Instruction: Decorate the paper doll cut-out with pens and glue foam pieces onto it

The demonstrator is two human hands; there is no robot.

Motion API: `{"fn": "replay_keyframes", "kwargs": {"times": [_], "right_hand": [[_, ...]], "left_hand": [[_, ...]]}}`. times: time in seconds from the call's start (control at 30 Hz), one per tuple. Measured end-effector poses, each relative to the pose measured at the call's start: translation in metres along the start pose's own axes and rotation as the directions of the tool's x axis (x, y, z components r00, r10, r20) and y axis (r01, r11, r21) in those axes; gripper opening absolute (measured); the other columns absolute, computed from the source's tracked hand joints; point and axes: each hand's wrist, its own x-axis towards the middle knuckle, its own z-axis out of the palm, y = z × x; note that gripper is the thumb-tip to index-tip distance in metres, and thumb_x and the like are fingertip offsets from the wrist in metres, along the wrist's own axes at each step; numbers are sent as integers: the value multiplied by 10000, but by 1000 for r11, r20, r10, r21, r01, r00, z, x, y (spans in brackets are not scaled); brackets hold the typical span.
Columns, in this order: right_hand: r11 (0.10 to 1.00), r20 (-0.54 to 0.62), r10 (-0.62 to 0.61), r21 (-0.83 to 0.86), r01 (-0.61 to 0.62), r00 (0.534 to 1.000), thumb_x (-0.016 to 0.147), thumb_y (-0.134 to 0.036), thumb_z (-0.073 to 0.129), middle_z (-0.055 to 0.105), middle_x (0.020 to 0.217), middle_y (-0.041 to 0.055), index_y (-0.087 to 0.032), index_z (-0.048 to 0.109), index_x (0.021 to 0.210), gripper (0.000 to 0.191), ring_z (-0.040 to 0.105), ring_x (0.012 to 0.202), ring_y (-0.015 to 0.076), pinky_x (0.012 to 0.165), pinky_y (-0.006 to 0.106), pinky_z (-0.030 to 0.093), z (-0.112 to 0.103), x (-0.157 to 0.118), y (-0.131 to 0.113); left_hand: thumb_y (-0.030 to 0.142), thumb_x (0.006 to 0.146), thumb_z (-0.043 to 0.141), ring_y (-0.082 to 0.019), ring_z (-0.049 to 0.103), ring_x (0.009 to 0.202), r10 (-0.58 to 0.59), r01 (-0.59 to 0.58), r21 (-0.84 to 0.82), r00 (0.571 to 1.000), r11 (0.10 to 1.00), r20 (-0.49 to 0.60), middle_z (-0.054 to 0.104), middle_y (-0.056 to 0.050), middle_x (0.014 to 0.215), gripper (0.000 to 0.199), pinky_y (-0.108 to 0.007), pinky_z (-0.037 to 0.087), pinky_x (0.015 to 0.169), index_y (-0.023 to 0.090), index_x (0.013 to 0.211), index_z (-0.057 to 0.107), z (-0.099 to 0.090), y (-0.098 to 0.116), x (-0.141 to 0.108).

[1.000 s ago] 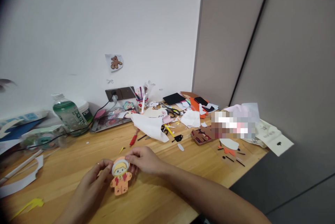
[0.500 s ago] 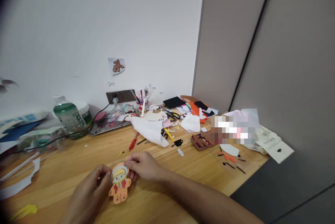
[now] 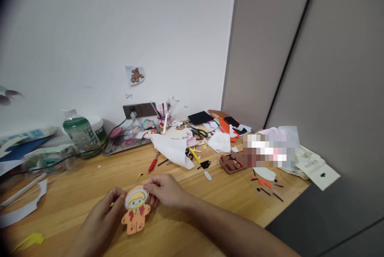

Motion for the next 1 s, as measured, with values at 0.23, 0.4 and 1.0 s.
{"fn": "replay_keyframes", "kwargs": {"times": [0.23,0.4,1.0], "right_hand": [[1000,-46,-17,-13,16,999,794,-349,529,522,501,-38,-136,505,641,263,466,415,60,433,181,366,-4,2,-4],[998,-55,-57,-34,55,997,767,-419,534,521,500,-30,-141,497,627,313,467,415,71,429,191,361,-4,1,-3],[948,-51,-196,-267,176,979,837,-421,427,479,520,-19,-168,483,599,352,445,468,100,454,220,336,-3,-4,-6]], "left_hand": [[478,787,390,-104,336,398,-191,175,-283,981,943,-28,346,66,453,366,-216,273,399,205,544,366,-9,2,6],[486,765,450,-72,310,380,-244,249,-412,968,876,66,335,72,425,403,-195,243,391,175,517,389,-7,-2,11],[241,528,744,-149,577,606,-161,327,-628,938,706,307,650,-61,689,281,-254,432,590,107,716,585,9,17,2]]}}
